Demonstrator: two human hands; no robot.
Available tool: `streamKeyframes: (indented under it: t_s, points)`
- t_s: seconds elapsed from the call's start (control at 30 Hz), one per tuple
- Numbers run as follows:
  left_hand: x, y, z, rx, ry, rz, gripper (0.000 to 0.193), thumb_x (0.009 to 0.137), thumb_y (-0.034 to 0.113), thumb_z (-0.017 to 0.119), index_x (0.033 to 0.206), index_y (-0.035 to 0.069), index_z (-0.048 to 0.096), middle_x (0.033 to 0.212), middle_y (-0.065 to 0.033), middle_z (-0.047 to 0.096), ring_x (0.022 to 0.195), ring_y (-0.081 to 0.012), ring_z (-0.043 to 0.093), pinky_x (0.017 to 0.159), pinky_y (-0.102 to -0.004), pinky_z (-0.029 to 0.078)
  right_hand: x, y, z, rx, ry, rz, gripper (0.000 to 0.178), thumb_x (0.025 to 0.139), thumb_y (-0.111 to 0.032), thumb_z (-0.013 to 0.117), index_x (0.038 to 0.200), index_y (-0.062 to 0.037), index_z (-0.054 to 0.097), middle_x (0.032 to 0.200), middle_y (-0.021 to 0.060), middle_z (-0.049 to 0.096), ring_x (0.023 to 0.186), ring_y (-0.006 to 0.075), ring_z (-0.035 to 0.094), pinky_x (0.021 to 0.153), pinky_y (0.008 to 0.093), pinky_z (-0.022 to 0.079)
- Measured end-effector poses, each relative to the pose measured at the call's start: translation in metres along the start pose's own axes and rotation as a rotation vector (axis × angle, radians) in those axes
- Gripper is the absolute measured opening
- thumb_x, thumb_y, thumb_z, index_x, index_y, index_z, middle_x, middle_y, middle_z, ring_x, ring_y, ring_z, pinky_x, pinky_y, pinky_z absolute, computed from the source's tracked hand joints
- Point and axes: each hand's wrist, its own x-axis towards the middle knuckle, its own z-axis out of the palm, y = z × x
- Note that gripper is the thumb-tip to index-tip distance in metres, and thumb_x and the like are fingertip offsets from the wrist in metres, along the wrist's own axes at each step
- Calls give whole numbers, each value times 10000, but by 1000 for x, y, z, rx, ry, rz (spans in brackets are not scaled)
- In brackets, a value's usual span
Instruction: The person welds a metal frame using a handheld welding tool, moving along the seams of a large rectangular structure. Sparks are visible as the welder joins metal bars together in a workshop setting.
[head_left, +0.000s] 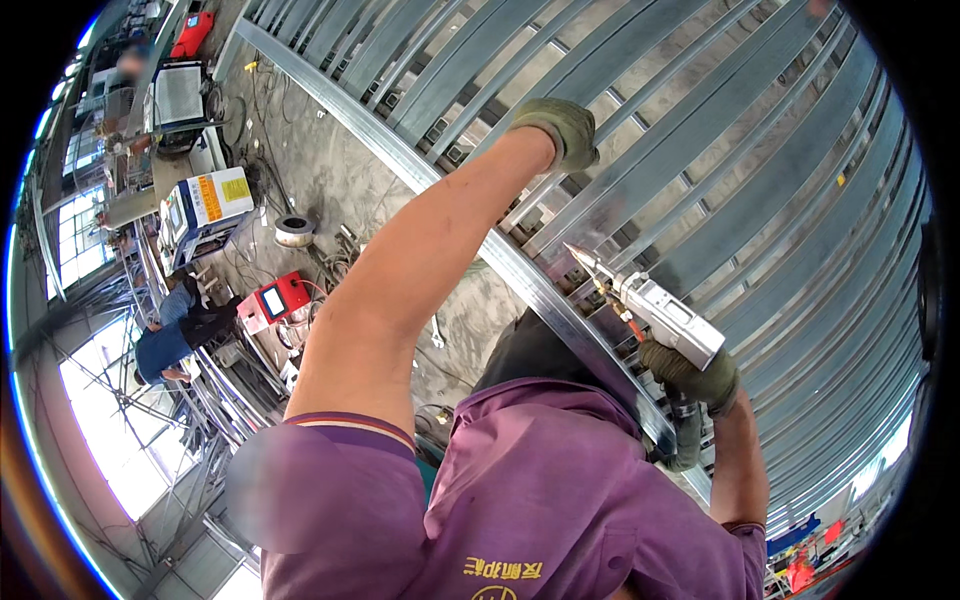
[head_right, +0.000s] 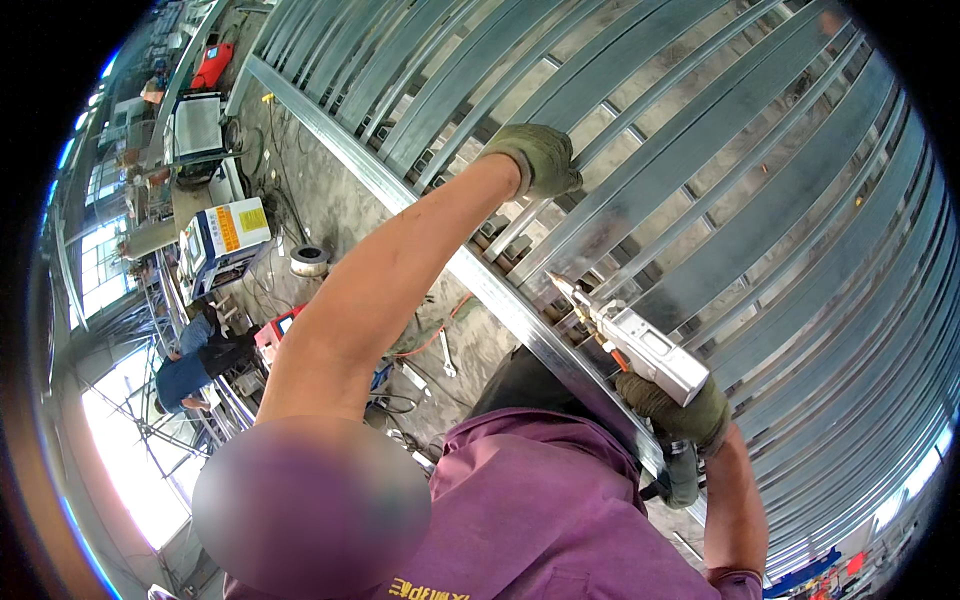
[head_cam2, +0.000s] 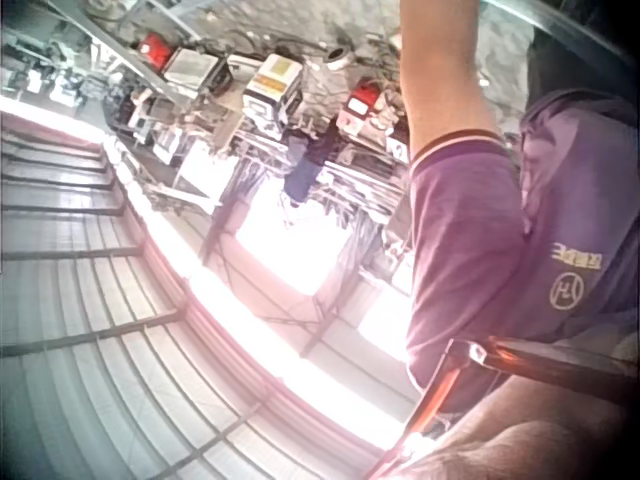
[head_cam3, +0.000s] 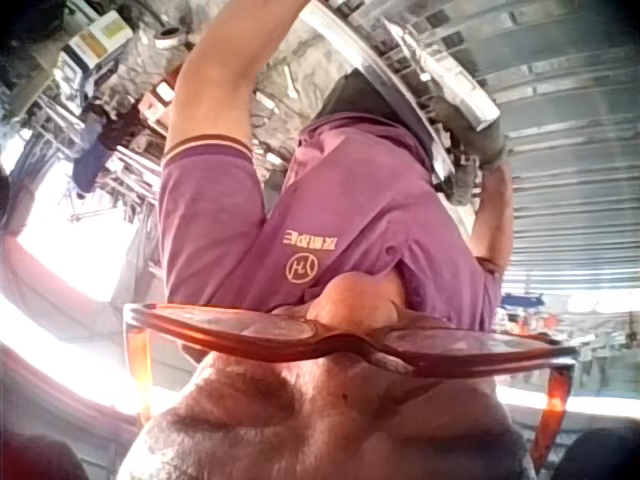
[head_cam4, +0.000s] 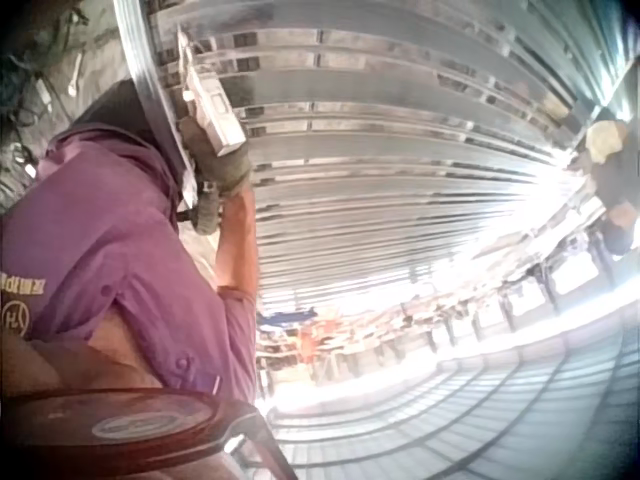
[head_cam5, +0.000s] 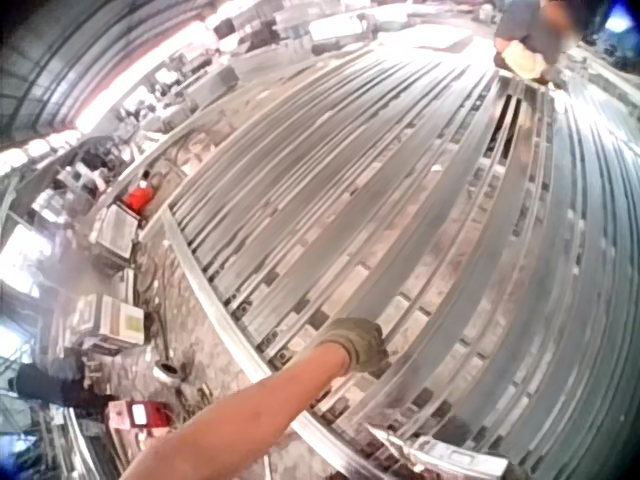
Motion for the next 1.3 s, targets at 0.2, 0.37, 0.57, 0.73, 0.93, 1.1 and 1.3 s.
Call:
streamKeyframes:
  t_s: [0.2, 0.37, 0.57, 0.73, 0.93, 1.1, 1.3]
  points:
    - [5, 2, -10, -154, -128, -48, 558, 1053, 558, 667, 944, 55, 883, 912, -136, 841, 966, -316, 824, 968, -465, 609, 29, -51, 18, -133, -26, -10, 563, 1036, -277, 874, 1525, -53, 706, 1257, 95, 831, 1082, 155, 728, 937, 341, 603]
    - [8, -6, -7, -140, -127, -40, 550, 1050, 555, 685, 933, 54, 881, 866, -113, 842, 916, -293, 824, 960, -454, 611, 68, -38, 40, -197, -20, -147, 584, 1013, -311, 899, 1502, -44, 723, 1295, 114, 836, 1132, 184, 739, 1024, 353, 590]
    - [7, -5, -7, -123, -149, -49, 542, 1057, 557, 673, 999, 64, 890, 905, -114, 852, 966, -283, 824, 992, -451, 608, 84, -31, 49, -115, -19, -132, 562, 1025, -307, 893, 1500, -58, 722, 1290, 112, 839, 1117, 184, 742, 1009, 356, 595]
    - [8, -7, -5, -133, -138, -76, 556, 1060, 565, 665, 1003, 59, 889, 908, -106, 855, 982, -266, 825, 994, -446, 607, 92, -45, 48, -124, -47, 50, 553, 1027, -296, 895, 1500, -72, 719, 1293, 105, 836, 1117, 178, 742, 993, 349, 601]
    - [7, -4, -10, -155, -159, -72, 565, 1053, 570, 675, 1006, 48, 885, 881, -99, 853, 928, -267, 828, 957, -443, 620, 106, -22, 55, -111, -37, -135, 591, 1022, -270, 912, 1543, -89, 699, 1040, -20, 777, 807, 50, 620, 679, 287, 528]
    - [10, -8, -5, -142, -144, -66, 560, 1052, 568, 680, 1009, 49, 886, 862, -94, 850, 896, -268, 829, 944, -443, 626, 104, -16, 58, -87, -46, -69, 609, 1025, -311, 909, 1556, -108, 690, 1096, -21, 788, 827, 67, 622, 713, 297, 542]
    - [9, -5, -8, -144, -167, -85, 572, 1058, 571, 678, 1034, 38, 885, 889, -97, 860, 912, -276, 834, 949, -455, 630, 107, -17, 55, -125, -71, -149, 586, 1012, -296, 911, 1523, -84, 715, 1234, 73, 841, 1005, 132, 737, 855, 333, 612]
